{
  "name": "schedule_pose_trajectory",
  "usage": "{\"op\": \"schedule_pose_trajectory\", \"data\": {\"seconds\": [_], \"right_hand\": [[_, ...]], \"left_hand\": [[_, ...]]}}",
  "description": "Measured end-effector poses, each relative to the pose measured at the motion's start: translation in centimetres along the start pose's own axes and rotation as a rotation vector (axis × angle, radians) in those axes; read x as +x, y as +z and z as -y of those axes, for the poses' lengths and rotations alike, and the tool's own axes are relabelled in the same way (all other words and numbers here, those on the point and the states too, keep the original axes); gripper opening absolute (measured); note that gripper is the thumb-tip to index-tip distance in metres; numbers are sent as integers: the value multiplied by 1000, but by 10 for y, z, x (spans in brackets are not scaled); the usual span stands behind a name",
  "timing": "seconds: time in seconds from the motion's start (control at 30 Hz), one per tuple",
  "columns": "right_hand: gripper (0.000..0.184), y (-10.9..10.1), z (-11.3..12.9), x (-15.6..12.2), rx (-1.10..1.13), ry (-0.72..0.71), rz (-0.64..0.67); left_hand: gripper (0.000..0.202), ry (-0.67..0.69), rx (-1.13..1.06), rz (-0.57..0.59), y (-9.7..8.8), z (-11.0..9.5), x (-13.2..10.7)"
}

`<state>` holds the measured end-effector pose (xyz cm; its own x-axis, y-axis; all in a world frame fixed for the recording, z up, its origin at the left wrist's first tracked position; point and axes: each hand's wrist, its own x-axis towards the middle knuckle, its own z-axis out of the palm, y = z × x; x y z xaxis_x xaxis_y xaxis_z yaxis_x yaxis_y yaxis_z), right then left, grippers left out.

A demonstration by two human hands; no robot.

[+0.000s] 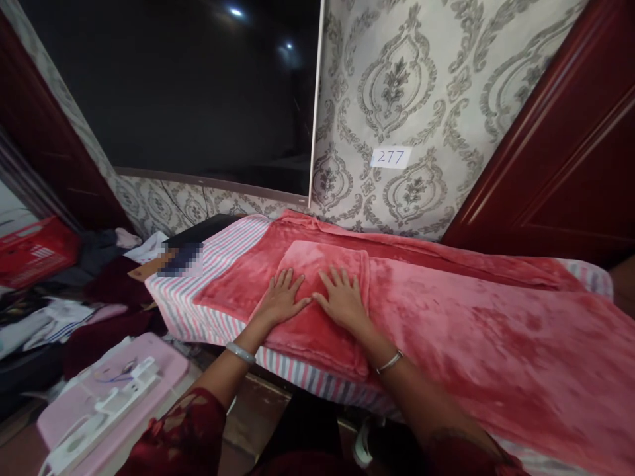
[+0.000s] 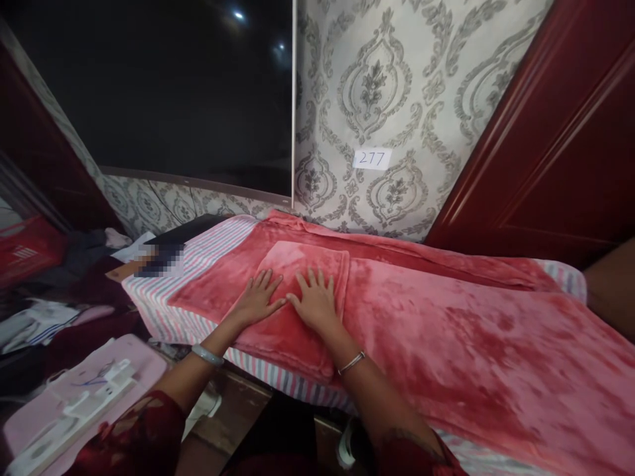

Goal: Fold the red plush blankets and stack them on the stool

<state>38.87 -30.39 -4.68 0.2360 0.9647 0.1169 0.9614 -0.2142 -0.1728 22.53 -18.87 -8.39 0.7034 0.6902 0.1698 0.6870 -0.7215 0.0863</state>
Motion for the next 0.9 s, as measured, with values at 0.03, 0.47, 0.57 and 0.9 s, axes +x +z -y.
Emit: {"op": "schedule_pose_trajectory", "data": {"seconds": [0.03,0.47,0.57,0.9], "right_hand": [[69,7,-4,3,-16,24,9],[72,27,-16,2,-6,49,13],[72,28,-17,3,10,41,8],[74,30,-21,4,66,35,24]], "left_hand": [[79,-3,-10,7,0,0,0],[84,-28,-61,67,-10,0,0],[86,-37,-61,86,-11,0,0],[86,-22,-54,88,-10,5,1]]}}
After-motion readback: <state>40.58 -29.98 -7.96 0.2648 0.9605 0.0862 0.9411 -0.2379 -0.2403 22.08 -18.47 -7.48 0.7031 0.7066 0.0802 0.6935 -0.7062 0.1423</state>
